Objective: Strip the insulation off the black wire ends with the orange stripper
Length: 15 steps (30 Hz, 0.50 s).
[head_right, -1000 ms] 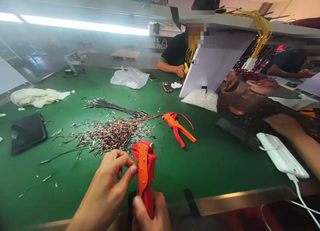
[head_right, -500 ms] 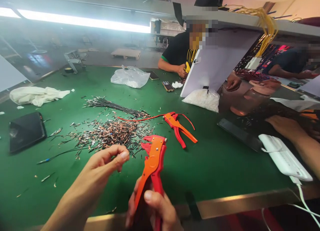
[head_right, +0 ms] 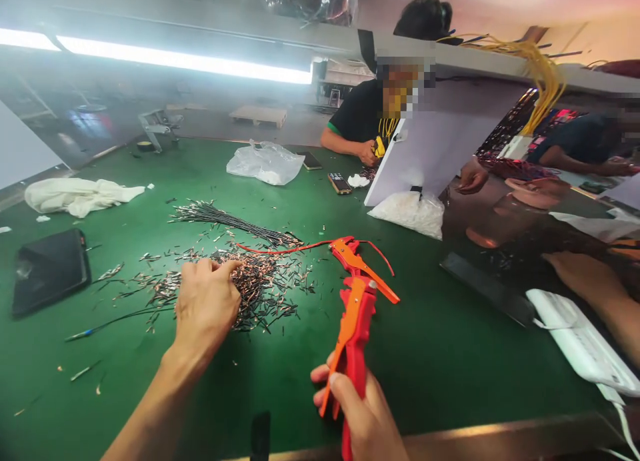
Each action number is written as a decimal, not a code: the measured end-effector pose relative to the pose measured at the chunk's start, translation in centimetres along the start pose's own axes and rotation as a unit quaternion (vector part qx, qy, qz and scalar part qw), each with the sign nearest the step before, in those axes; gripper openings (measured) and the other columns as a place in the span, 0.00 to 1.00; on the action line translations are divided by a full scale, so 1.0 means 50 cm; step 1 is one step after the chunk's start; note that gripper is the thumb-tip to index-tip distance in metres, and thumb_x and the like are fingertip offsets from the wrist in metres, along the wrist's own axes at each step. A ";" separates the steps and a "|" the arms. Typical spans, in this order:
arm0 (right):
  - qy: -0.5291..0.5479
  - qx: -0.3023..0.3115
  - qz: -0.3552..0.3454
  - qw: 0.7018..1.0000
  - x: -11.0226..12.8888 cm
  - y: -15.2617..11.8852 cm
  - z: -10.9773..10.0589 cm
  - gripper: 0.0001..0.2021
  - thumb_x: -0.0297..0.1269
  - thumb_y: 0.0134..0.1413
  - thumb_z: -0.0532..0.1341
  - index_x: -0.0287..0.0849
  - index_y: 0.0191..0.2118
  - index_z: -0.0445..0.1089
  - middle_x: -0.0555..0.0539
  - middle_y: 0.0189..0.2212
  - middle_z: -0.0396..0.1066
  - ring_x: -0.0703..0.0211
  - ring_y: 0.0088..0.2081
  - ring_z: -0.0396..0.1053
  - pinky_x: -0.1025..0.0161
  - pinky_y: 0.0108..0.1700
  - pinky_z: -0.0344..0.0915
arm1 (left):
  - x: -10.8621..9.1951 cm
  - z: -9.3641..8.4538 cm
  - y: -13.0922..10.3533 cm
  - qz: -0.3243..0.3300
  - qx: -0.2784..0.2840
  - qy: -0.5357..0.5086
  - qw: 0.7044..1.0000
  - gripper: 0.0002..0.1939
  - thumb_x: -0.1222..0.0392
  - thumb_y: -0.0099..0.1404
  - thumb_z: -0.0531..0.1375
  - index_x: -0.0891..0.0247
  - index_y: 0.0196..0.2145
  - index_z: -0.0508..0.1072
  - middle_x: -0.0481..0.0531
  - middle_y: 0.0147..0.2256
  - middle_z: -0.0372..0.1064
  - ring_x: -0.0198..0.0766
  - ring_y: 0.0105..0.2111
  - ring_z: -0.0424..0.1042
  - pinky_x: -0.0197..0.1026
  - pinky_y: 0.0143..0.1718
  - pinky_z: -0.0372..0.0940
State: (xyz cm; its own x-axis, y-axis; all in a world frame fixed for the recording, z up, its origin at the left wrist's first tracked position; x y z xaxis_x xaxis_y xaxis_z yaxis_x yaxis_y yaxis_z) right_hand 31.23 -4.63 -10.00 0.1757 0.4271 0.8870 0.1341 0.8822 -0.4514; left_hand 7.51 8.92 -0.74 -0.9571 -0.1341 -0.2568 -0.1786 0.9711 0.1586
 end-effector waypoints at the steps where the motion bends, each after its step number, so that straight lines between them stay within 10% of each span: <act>1: 0.007 0.024 -0.004 1.000 0.013 0.008 0.023 0.18 0.49 0.54 0.63 0.40 0.42 0.74 0.37 0.43 0.80 0.45 0.38 0.77 0.47 0.45 0.70 | -0.007 -0.002 0.005 0.008 -0.008 0.002 1.000 0.20 0.68 0.67 0.50 0.65 0.46 0.80 0.65 0.39 0.69 0.59 0.46 0.62 0.52 0.42 0.63; 5: 0.085 0.119 -0.079 0.986 0.099 0.041 0.094 0.16 0.40 0.53 0.61 0.42 0.46 0.76 0.40 0.55 0.75 0.39 0.61 0.65 0.44 0.63 0.57 | -0.077 0.011 0.023 0.096 0.004 -0.015 0.995 0.15 0.59 0.70 0.53 0.63 0.39 0.80 0.60 0.39 0.69 0.54 0.46 0.63 0.50 0.47 0.62; 9: 0.083 0.106 -0.178 0.975 0.192 0.075 0.069 0.13 0.37 0.54 0.61 0.45 0.46 0.74 0.44 0.48 0.79 0.39 0.49 0.75 0.45 0.55 0.66 | -0.163 0.050 0.020 0.182 0.059 -0.044 0.980 0.10 0.51 0.63 0.64 0.59 0.34 0.79 0.56 0.39 0.70 0.51 0.48 0.65 0.47 0.48 0.63; 15: 0.060 0.039 -0.237 0.969 0.269 0.098 0.010 0.12 0.34 0.54 0.60 0.47 0.45 0.74 0.46 0.42 0.79 0.39 0.45 0.76 0.45 0.50 0.67 | -0.211 0.097 -0.002 0.114 0.120 -0.051 0.985 0.08 0.59 0.65 0.64 0.67 0.37 0.77 0.62 0.48 0.70 0.53 0.53 0.67 0.55 0.51 0.65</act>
State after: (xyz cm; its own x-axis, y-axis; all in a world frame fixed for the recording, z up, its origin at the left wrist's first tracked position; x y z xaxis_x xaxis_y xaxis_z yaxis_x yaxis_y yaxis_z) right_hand 33.77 5.52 -0.23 0.2257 -0.0527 0.9728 0.1550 0.9878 0.0176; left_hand 18.70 11.20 -2.68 -0.9359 0.1023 -0.3370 0.1101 0.9939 -0.0041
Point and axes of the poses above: each hand's wrist, its own y-axis towards the middle knuckle, its own z-axis out of the palm, x = y × z, the point moved 8 cm from there along y, towards the middle knuckle
